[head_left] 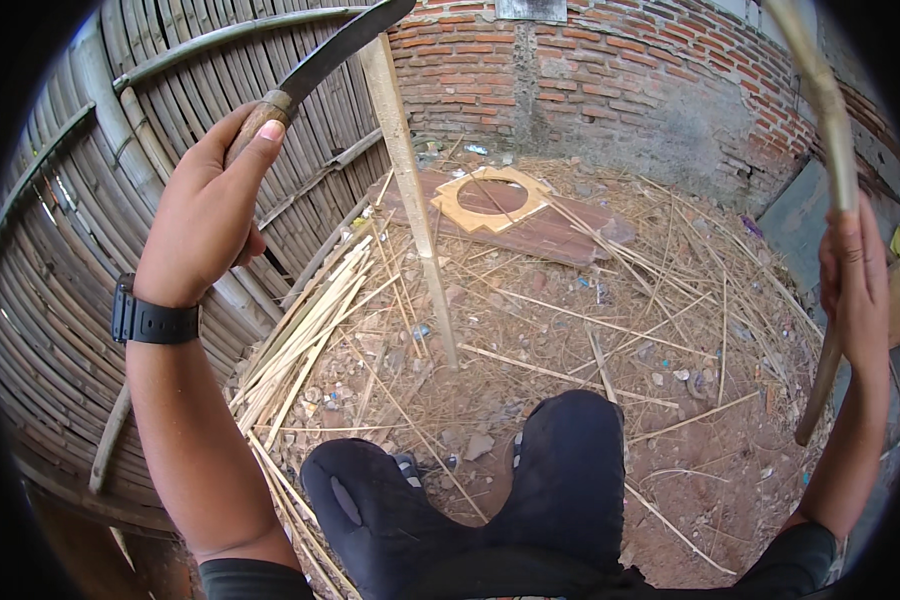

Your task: The person holds a long bamboo strip and uses a large knife to split it lengthwise into thinner strips. They repeatedly position the knife and push it along the bamboo to separate the material, then set the resulting strips aside on the ground.

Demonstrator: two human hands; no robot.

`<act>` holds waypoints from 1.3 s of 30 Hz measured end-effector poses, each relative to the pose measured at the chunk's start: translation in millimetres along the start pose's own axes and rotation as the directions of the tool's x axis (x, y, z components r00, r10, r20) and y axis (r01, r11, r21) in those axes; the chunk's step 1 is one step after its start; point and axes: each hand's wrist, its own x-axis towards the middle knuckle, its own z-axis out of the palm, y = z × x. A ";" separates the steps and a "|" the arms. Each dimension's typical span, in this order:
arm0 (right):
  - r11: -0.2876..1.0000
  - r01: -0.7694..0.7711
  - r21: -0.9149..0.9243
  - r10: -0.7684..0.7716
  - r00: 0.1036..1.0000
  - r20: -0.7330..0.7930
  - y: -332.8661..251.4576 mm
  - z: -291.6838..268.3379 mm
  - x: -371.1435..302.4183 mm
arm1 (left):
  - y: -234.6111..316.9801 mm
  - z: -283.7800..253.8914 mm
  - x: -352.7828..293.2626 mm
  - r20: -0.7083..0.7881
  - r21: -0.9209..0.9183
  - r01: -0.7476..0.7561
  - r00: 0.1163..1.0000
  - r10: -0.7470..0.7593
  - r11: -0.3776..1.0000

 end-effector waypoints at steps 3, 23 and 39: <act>0.971 0.078 -0.227 -0.010 0.957 0.289 11.7 15.9 -7.2 | 1.7 -1.9 0.3 0.026 -0.032 0.021 0.999 -0.020 0.999; 0.908 0.182 -0.377 -0.061 0.949 0.310 10.4 14.6 -6.4 | 4.7 -2.2 1.8 0.075 -0.112 0.039 0.997 -0.031 0.993; 0.991 0.037 0.128 -0.011 0.980 -0.197 21.8 3.2 2.0 | -3.4 -0.1 0.5 0.054 -0.126 0.051 0.998 -0.044 0.991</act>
